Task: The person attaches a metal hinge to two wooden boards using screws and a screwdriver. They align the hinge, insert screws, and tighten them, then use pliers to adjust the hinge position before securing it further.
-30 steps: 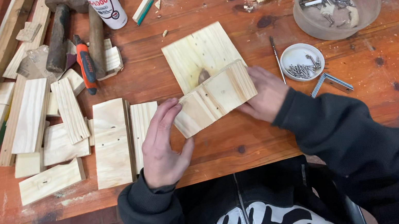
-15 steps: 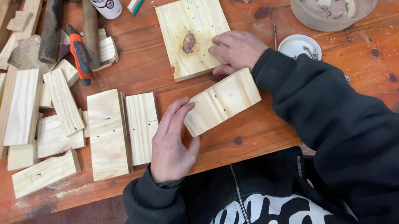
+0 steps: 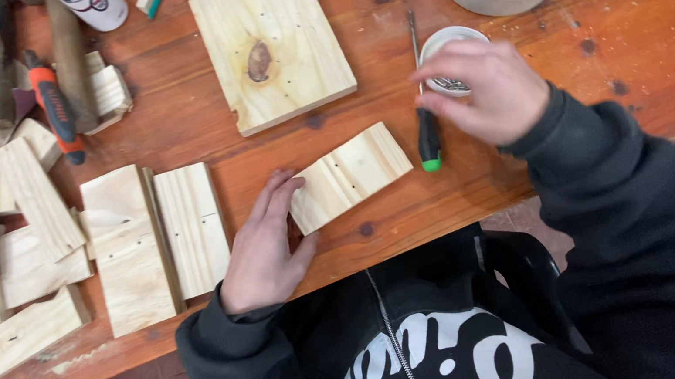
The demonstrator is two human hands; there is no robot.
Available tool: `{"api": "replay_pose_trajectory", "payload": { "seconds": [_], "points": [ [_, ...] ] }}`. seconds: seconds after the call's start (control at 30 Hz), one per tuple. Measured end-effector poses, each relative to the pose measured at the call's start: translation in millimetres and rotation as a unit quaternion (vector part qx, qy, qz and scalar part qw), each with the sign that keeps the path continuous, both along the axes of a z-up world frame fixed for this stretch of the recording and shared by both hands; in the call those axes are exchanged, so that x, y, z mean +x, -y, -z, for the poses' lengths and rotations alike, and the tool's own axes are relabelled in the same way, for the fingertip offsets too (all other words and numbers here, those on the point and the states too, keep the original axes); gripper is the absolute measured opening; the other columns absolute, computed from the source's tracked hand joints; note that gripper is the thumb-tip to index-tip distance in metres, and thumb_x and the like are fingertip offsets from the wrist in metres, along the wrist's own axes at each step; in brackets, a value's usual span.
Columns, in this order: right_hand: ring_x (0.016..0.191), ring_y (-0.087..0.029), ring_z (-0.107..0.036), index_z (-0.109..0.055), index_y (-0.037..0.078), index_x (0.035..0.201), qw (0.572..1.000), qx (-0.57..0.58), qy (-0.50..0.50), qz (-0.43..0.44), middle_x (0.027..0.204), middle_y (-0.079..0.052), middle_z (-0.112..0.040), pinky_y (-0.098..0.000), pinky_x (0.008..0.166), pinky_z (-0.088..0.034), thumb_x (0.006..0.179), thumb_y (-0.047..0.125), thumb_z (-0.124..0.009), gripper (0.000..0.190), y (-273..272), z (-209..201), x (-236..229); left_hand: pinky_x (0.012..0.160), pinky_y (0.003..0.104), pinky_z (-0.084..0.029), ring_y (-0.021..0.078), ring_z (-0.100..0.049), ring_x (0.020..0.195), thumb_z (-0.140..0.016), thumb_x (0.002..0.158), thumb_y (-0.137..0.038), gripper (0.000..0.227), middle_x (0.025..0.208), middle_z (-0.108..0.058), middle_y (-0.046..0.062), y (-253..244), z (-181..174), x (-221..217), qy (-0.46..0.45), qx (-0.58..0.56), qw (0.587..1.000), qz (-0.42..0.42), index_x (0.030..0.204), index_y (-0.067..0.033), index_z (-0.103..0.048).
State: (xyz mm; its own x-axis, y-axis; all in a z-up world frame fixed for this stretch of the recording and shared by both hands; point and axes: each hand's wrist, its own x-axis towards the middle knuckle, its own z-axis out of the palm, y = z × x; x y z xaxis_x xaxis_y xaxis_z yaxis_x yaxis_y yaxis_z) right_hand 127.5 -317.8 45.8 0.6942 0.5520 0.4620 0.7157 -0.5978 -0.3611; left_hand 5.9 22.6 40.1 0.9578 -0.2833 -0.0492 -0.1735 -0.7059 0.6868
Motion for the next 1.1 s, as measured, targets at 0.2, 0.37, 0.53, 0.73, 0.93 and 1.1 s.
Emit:
{"api": "replay_pose_trajectory", "payload": {
  "seconds": [0.2, 0.37, 0.53, 0.73, 0.93, 1.1],
  "points": [
    [0.099, -0.038, -0.072, -0.076, 0.007, 0.104, 0.999, 0.043, -0.01, 0.016, 0.104, -0.011, -0.075, -0.0475, 0.086, -0.057, 0.092, 0.009, -0.078, 0.012, -24.3, -6.3, -66.6, 0.113, 0.058, -0.041, 0.0463, -0.037, 0.147, -0.073, 0.078, -0.008, 0.06, 0.155, -0.046, 0.023, 20.8, 5.1, -11.8, 0.094, 0.047, 0.994, -0.007, 0.136, -0.0029, -0.059],
    [0.088, -0.03, -0.073, -0.076, 0.01, 0.099, 0.993, 0.077, 0.007, 0.086, 0.097, -0.004, -0.075, -0.0399, 0.075, -0.059, 0.093, 0.013, -0.075, 0.007, -24.6, 9.8, -100.4, 0.115, 0.07, -0.03, 0.0476, -0.039, 0.148, -0.069, 0.069, -0.011, 0.05, 0.151, -0.053, 0.02, 57.8, 12.6, -18.4, 0.322, 0.173, 0.931, -0.022, 0.119, -0.0098, -0.067],
    [0.082, -0.029, -0.07, -0.077, 0.012, 0.103, 0.97, 0.07, 0.049, 0.228, 0.087, -0.002, -0.071, -0.0395, 0.07, -0.059, 0.092, 0.016, -0.079, 0.011, 22.3, 23.0, -100.7, 0.121, 0.064, -0.026, 0.0381, -0.045, 0.146, -0.074, 0.076, -0.018, 0.047, 0.144, -0.059, 0.015, 137.7, 8.9, -6.2, 0.373, 0.135, 0.917, 0.05, 0.123, -0.0125, -0.068],
    [0.087, -0.031, -0.068, -0.078, 0.009, 0.108, 0.945, 0.043, 0.067, 0.317, 0.094, -0.005, -0.068, -0.0421, 0.072, -0.057, 0.094, 0.016, -0.08, 0.016, 80.1, 47.9, -103.4, 0.124, 0.067, -0.021, 0.0358, -0.045, 0.146, -0.086, 0.073, -0.031, 0.068, 0.14, -0.061, 0.016, 206.0, 30.2, 18.0, 0.385, 0.138, 0.908, 0.091, 0.131, -0.0055, -0.063],
    [0.086, -0.032, -0.069, -0.077, 0.009, 0.114, 0.942, 0.075, 0.042, 0.324, 0.099, -0.008, -0.071, -0.0434, 0.072, -0.058, 0.093, 0.012, -0.08, 0.021, 92.9, 51.3, -99.2, 0.123, 0.072, -0.019, 0.0397, -0.044, 0.146, -0.084, 0.076, -0.046, 0.08, 0.142, -0.059, 0.023, 228.2, 44.1, 28.0, 0.365, 0.15, 0.915, 0.089, 0.137, -0.0003, -0.06],
    [0.078, -0.03, -0.07, -0.079, 0.01, 0.106, 0.942, 0.12, 0.031, 0.313, 0.09, -0.007, -0.074, -0.0405, 0.068, -0.057, 0.092, 0.008, -0.081, 0.014, 94.3, 51.0, -94.7, 0.123, 0.072, -0.018, 0.0394, -0.044, 0.146, -0.079, 0.082, -0.047, 0.072, 0.143, -0.059, 0.026, 230.8, 44.0, 29.3, 0.344, 0.154, 0.921, 0.1, 0.133, 0.0022, -0.063]
  ]
}}
